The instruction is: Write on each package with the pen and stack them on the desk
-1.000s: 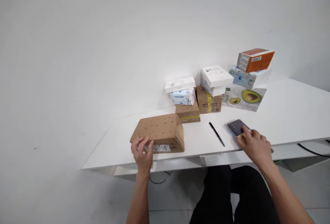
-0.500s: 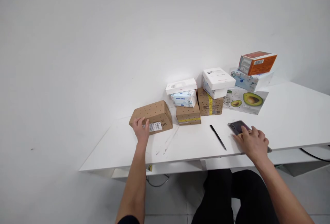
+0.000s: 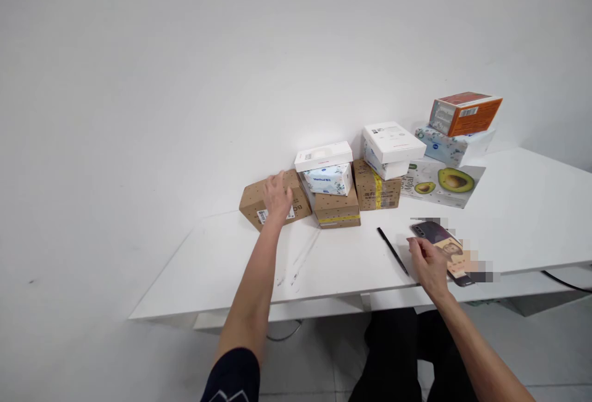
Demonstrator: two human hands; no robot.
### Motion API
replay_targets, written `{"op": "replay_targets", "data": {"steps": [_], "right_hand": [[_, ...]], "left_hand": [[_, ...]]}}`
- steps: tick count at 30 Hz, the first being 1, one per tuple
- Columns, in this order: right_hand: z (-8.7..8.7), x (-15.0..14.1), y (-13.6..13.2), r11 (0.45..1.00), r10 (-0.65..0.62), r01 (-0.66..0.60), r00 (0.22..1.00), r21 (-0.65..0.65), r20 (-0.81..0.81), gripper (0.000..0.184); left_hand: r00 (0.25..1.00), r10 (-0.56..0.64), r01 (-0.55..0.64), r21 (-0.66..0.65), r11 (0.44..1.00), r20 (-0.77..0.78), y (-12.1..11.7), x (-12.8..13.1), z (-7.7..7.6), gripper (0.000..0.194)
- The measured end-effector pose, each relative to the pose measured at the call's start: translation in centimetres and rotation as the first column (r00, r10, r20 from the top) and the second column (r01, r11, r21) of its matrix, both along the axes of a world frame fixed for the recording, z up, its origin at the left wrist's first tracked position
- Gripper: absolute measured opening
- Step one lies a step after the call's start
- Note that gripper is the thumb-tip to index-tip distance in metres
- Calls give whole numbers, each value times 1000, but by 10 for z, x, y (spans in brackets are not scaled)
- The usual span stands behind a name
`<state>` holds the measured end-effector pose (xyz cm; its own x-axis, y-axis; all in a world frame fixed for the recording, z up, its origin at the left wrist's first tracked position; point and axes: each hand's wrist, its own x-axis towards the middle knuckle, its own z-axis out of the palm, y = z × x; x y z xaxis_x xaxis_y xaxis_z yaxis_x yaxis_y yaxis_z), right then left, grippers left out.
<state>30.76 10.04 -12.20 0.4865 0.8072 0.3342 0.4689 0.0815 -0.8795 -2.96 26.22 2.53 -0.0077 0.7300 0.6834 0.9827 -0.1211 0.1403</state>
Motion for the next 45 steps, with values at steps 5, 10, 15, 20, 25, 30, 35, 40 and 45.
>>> {"op": "replay_targets", "data": {"steps": [5, 10, 15, 20, 25, 30, 35, 40, 45], "right_hand": [[1, 3, -1, 999, 37, -36, 999, 9, -16, 36], [2, 2, -1, 998, 49, -48, 999, 27, -8, 34], [4, 1, -2, 998, 48, -46, 998, 47, -40, 32], [5, 1, -4, 997, 46, -42, 996, 63, -75, 32], [4, 1, -5, 998, 34, -31, 998, 53, -53, 30], [5, 0, -5, 999, 32, -30, 997, 29, -72, 27], [4, 1, -4, 999, 24, -22, 998, 33, -63, 26], [2, 1, -4, 998, 28, -23, 997, 60, -79, 26], [3, 2, -6, 995, 19, -11, 996, 94, -87, 23]], "left_hand": [[985, -44, 44, -3, 999, -169, 29, 35, 29, 60], [957, -163, 137, -120, 983, -241, 42, 38, 43, 47], [955, -185, 200, 46, 979, -232, 2, 23, 37, 41], [928, -298, 362, 348, 865, -226, -93, 3, -10, 44], [876, -431, 473, 207, 857, -217, -186, 11, -88, 46], [907, -380, 391, 25, 920, -181, -229, 27, -143, 42], [953, -300, 301, -127, 945, 31, -249, 40, -159, 51], [858, -152, 323, -286, 902, 491, -261, 51, -154, 52], [528, 145, 356, -374, 856, 837, -255, 57, -139, 52]]}}
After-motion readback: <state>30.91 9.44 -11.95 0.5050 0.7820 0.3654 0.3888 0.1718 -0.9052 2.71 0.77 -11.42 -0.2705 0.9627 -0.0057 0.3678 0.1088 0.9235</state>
